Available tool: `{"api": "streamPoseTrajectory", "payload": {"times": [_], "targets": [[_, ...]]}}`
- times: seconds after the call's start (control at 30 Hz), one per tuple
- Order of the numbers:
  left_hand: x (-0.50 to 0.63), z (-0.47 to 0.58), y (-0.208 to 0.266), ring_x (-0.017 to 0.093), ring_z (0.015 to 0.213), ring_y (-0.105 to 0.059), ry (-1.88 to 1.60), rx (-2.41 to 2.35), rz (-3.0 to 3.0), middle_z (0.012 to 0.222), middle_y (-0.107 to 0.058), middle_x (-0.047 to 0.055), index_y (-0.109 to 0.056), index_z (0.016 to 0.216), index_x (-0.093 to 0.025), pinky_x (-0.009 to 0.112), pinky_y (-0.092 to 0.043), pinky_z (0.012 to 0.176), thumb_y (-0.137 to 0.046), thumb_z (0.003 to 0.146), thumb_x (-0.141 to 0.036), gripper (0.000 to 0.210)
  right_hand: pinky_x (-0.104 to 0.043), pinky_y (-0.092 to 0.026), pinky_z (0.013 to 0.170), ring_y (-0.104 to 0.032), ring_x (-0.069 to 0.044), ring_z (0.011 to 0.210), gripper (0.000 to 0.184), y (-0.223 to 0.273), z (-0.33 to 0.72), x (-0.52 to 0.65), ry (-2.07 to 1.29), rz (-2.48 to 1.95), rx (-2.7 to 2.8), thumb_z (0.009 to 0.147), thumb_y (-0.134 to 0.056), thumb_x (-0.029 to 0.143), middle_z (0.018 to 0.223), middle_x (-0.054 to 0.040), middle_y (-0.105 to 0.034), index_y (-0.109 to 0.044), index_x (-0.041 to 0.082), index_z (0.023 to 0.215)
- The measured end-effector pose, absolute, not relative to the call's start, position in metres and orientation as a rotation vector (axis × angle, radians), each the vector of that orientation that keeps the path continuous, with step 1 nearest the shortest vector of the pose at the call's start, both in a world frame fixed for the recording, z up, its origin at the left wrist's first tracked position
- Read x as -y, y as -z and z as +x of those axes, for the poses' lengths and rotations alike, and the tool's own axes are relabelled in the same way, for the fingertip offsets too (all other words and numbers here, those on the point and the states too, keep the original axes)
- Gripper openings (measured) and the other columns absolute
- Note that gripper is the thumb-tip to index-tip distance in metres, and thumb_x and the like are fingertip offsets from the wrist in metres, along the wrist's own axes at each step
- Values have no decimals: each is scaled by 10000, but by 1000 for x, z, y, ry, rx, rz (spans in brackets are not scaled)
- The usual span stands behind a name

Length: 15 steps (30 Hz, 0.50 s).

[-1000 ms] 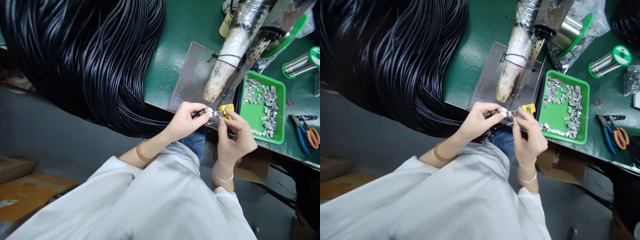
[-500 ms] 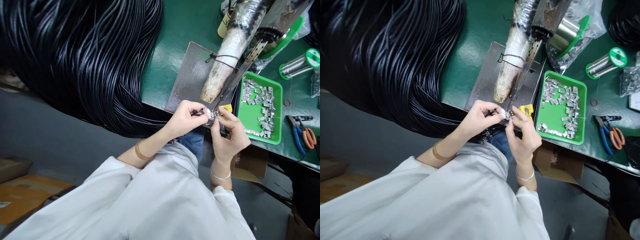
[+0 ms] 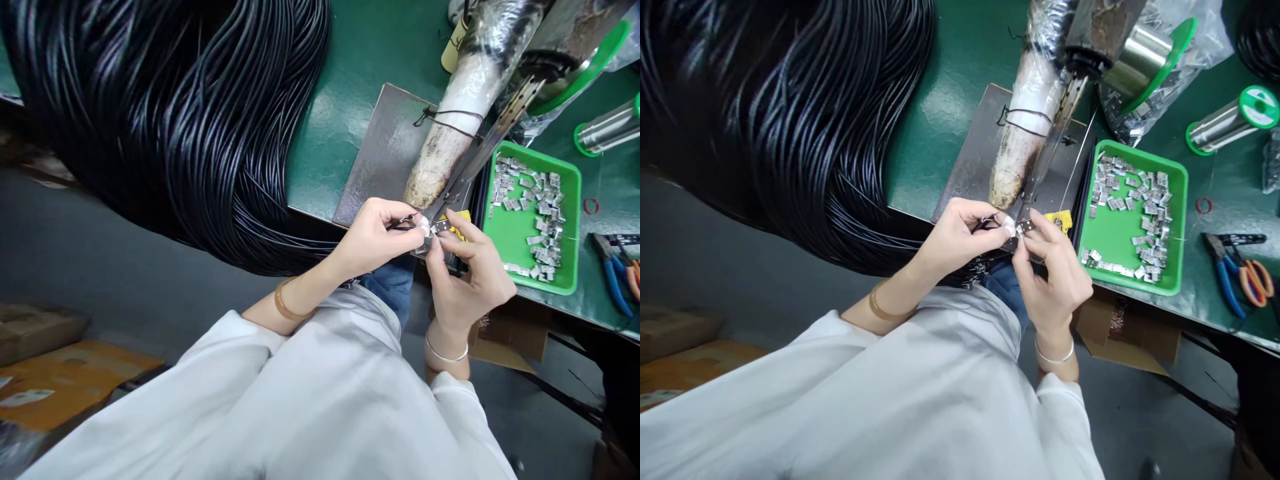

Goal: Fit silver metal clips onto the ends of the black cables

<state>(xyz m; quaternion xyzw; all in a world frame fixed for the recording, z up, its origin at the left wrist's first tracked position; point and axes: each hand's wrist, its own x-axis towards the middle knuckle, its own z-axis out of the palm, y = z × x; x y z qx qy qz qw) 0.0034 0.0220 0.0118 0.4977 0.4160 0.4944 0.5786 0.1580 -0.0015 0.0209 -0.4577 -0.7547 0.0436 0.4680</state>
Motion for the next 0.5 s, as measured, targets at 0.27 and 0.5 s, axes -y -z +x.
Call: {"api": "streamPoseTrajectory", "payload": {"times": [0.27, 0.5], "targets": [[-22, -2, -15, 44, 582, -366, -1019, -951, 1145, 604, -445, -35, -638, 663, -99, 186, -299, 553, -633, 765, -195, 140, -290, -628, 798, -750, -192, 996, 217, -10, 165, 3, -106, -1094, 1872, 803, -701, 73, 1098, -43, -764, -622, 206, 955], [-18, -4, -19, 47, 593, -422, -974, -842, 1133, 619, -509, -24, -646, 718, -97, 178, -330, 557, -666, 791, -235, 157, -264, -604, 808, -738, -153, 974, 239, -7, 171, -1, -76, -1017, 1901, 840, -663, 47, 1053, -24, -755, -598, 208, 1004]]}}
